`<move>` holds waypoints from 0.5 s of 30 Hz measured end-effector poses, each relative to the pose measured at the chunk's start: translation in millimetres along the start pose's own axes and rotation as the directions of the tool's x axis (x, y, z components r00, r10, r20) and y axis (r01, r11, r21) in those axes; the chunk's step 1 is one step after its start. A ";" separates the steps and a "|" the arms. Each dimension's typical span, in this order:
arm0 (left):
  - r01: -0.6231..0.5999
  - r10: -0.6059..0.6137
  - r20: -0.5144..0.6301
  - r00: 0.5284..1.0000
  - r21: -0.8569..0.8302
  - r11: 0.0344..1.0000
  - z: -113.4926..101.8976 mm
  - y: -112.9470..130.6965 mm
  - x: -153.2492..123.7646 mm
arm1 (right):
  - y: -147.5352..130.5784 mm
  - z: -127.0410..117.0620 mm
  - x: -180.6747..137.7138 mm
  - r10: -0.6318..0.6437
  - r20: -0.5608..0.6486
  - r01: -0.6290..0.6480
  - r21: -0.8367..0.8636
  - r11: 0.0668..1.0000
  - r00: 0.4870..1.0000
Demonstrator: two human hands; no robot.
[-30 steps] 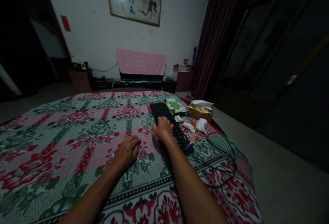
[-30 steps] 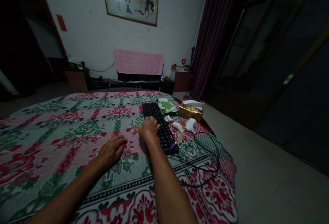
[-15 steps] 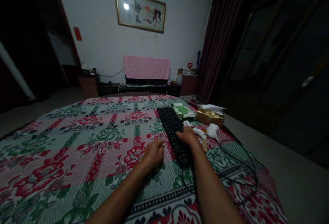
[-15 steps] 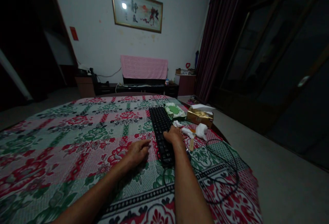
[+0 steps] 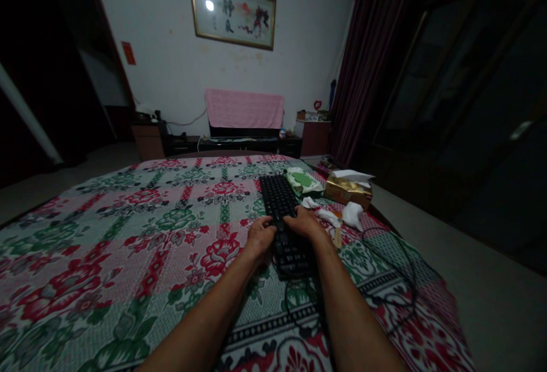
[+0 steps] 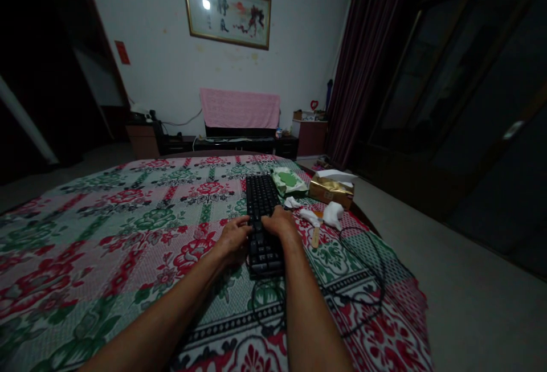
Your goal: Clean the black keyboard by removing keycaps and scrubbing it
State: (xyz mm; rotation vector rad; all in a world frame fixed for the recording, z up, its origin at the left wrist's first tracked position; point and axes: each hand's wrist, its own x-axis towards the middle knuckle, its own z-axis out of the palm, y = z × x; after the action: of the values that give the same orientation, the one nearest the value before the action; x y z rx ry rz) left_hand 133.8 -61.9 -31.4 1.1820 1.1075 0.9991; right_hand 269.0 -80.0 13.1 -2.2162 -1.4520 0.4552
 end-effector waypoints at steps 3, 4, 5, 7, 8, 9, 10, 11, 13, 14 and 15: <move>0.067 -0.061 -0.108 0.992 0.057 0.996 -12.8 12.8 -6.5 | -10.0 1.9 -3.8 -0.005 0.028 0.004 0.035 0.999 1.000; 0.075 -0.064 -0.135 0.989 0.082 0.994 -17.2 16.1 -8.2 | -13.9 2.9 -5.4 -0.010 0.031 0.008 0.048 0.999 0.999; 0.081 -0.063 -0.161 0.985 0.108 0.991 -21.8 18.8 -9.5 | -18.0 4.4 -7.4 -0.017 0.030 0.015 0.062 0.998 0.999; 0.093 -0.061 -0.208 0.976 0.150 0.984 -32.4 22.3 -11.1 | -27.2 9.2 -13.1 -0.037 0.032 0.034 0.077 0.996 0.999; 0.101 -0.062 -0.234 0.970 0.160 0.982 -39.0 23.5 -11.5 | -32.0 12.6 -16.8 -0.047 0.032 0.045 0.078 0.996 0.998; 0.110 -0.065 -0.257 0.964 0.163 0.980 -46.6 24.4 -11.8 | -37.1 16.5 -21.2 -0.060 0.031 0.057 0.077 0.995 0.998; 0.117 -0.068 -0.274 0.959 0.166 0.979 -55.2 25.2 -11.9 | -42.3 20.8 -26.2 -0.073 0.032 0.071 0.079 0.994 0.997; 0.127 -0.073 -0.283 0.956 0.178 0.976 -64.6 25.9 -12.2 | -47.7 25.2 -31.9 -0.088 0.041 0.085 0.086 0.993 0.995; 0.146 -0.083 -0.259 0.962 0.234 0.961 -85.0 26.7 -13.5 | -58.9 33.2 -45.0 -0.126 0.069 0.118 0.107 0.987 0.990; 0.158 -0.100 -0.225 0.969 0.261 0.952 -95.1 26.7 -15.0 | -64.6 36.4 -52.1 -0.141 0.081 0.131 0.114 0.985 0.987; 0.165 -0.115 -0.188 0.975 0.277 0.947 -104.8 26.5 -17.1 | -70.5 39.2 -59.4 -0.153 0.089 0.142 0.117 0.983 0.984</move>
State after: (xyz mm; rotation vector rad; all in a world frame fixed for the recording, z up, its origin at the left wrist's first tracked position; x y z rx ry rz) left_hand 27.3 -56.3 -7.3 1.2463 1.4941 0.8567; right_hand 171.7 -103.0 19.4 -2.0083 -1.5885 0.5857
